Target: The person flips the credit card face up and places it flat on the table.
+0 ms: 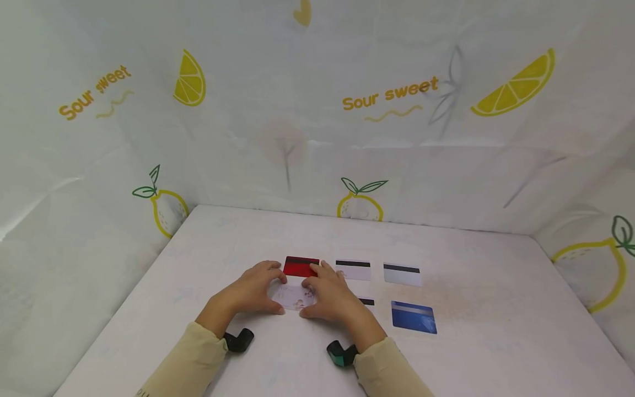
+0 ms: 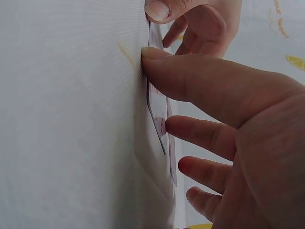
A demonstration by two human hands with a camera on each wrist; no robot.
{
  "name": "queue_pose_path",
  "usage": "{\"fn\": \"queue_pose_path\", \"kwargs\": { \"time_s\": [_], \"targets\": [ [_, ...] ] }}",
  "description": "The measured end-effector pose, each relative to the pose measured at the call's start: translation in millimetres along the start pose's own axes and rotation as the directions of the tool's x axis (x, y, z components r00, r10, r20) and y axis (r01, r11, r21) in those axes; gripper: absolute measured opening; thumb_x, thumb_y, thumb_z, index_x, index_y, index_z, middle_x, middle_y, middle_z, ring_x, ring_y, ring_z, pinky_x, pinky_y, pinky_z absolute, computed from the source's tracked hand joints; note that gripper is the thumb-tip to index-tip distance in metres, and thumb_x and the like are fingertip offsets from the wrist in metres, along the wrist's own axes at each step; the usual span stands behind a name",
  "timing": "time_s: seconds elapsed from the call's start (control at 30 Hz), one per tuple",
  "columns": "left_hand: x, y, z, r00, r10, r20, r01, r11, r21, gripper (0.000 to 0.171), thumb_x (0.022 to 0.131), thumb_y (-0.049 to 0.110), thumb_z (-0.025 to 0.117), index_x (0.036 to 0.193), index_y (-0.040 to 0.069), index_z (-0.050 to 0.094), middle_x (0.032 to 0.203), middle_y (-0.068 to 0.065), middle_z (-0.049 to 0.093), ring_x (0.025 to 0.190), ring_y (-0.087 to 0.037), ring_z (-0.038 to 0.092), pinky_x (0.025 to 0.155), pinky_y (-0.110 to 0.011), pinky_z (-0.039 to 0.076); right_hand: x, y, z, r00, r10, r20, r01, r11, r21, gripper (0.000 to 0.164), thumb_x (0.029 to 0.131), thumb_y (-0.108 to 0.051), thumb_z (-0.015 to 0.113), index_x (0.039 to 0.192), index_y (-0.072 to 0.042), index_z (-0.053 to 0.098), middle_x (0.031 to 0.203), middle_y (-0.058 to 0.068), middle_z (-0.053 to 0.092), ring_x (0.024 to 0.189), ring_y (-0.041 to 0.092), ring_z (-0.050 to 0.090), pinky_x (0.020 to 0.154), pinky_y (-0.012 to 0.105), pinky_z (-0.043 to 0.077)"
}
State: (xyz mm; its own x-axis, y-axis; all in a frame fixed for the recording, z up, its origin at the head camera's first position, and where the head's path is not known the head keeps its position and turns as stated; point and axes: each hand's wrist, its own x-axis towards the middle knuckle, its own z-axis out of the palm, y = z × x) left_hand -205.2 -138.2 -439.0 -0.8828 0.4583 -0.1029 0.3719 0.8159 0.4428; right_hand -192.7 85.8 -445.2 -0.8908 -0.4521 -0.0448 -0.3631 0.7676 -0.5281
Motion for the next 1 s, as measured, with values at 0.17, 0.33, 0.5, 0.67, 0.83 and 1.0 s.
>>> {"fn": "queue_pose_path", "kwargs": {
  "time_s": [0.17, 0.33, 0.5, 0.67, 0.83, 1.0],
  "targets": [
    [-0.4, -0.7, -1.1, 1.000, 0.001, -0.009, -0.001, 1.000, -0.004, 0.049, 0.070, 0.038, 0.088, 0.111, 0.023, 0.065, 0.149, -0.011, 0.044, 0.141, -0.031, 0.035, 0.112, -0.054, 0.032, 1.0, -1.4, -0.8, 1.000, 0.012, 0.004, -0.012, 1.000, -0.002, 0.049, 0.072, -0.031, 0.086, 0.116, -0.018, 0.069, 0.154, 0.013, 0.040, 0.149, 0.039, 0.019, 0.112, 0.069, 0.017],
    [-0.5, -0.8, -2.9, 1.000, 0.002, -0.009, -0.002, 1.000, -0.006, 0.048, 0.071, 0.038, 0.087, 0.111, 0.022, 0.065, 0.148, -0.011, 0.045, 0.141, -0.031, 0.036, 0.112, -0.054, 0.032, 1.2, -2.5, -1.2, 1.000, 0.028, 0.007, -0.028, 1.000, -0.009, 0.049, 0.073, -0.032, 0.086, 0.117, -0.019, 0.068, 0.155, 0.012, 0.038, 0.150, 0.037, 0.018, 0.113, 0.068, 0.016],
    [0.0, -2.4, -2.7, 1.000, 0.009, -0.014, -0.009, 1.000, -0.017, 0.044, 0.077, 0.041, 0.082, 0.111, 0.020, 0.065, 0.147, -0.010, 0.046, 0.139, -0.030, 0.038, 0.112, -0.053, 0.033, -0.4, -3.3, -2.4, 1.000, 0.030, 0.001, -0.030, 1.000, 0.009, 0.047, 0.075, -0.032, 0.084, 0.117, -0.020, 0.068, 0.156, 0.011, 0.038, 0.150, 0.038, 0.018, 0.113, 0.068, 0.015],
    [2.1, -4.9, -3.7, 1.000, -0.001, 0.006, 0.001, 0.998, -0.065, 0.038, 0.086, 0.042, 0.073, 0.114, 0.018, 0.063, 0.139, -0.005, 0.054, 0.134, -0.026, 0.045, 0.108, -0.049, 0.039, -0.9, 0.1, -2.4, 0.999, 0.038, -0.018, -0.037, 0.998, 0.055, 0.041, 0.082, -0.032, 0.078, 0.119, -0.021, 0.066, 0.155, 0.008, 0.038, 0.150, 0.036, 0.018, 0.113, 0.065, 0.021],
    [12.1, -4.8, -13.7, 0.999, -0.035, 0.027, 0.039, 0.987, -0.156, 0.039, 0.090, 0.041, 0.068, 0.121, 0.019, 0.060, 0.130, -0.001, 0.059, 0.125, -0.022, 0.053, 0.105, -0.047, 0.043, 5.5, 3.8, -8.9, 0.997, 0.064, -0.052, -0.060, 0.994, 0.089, 0.037, 0.086, -0.029, 0.074, 0.121, -0.022, 0.064, 0.154, 0.006, 0.039, 0.149, 0.035, 0.020, 0.111, 0.065, 0.028],
    [25.4, -8.3, -17.8, 0.998, -0.066, -0.002, 0.065, 0.981, -0.182, 0.044, 0.091, 0.039, 0.068, 0.127, 0.016, 0.058, 0.133, -0.003, 0.059, 0.127, -0.024, 0.052, 0.107, -0.049, 0.041, 17.2, 8.0, -16.7, 0.995, 0.073, -0.072, -0.068, 0.996, 0.059, 0.041, 0.087, -0.028, 0.074, 0.124, -0.018, 0.063, 0.152, 0.012, 0.042, 0.148, 0.038, 0.022, 0.112, 0.064, 0.027]
  ]
}}
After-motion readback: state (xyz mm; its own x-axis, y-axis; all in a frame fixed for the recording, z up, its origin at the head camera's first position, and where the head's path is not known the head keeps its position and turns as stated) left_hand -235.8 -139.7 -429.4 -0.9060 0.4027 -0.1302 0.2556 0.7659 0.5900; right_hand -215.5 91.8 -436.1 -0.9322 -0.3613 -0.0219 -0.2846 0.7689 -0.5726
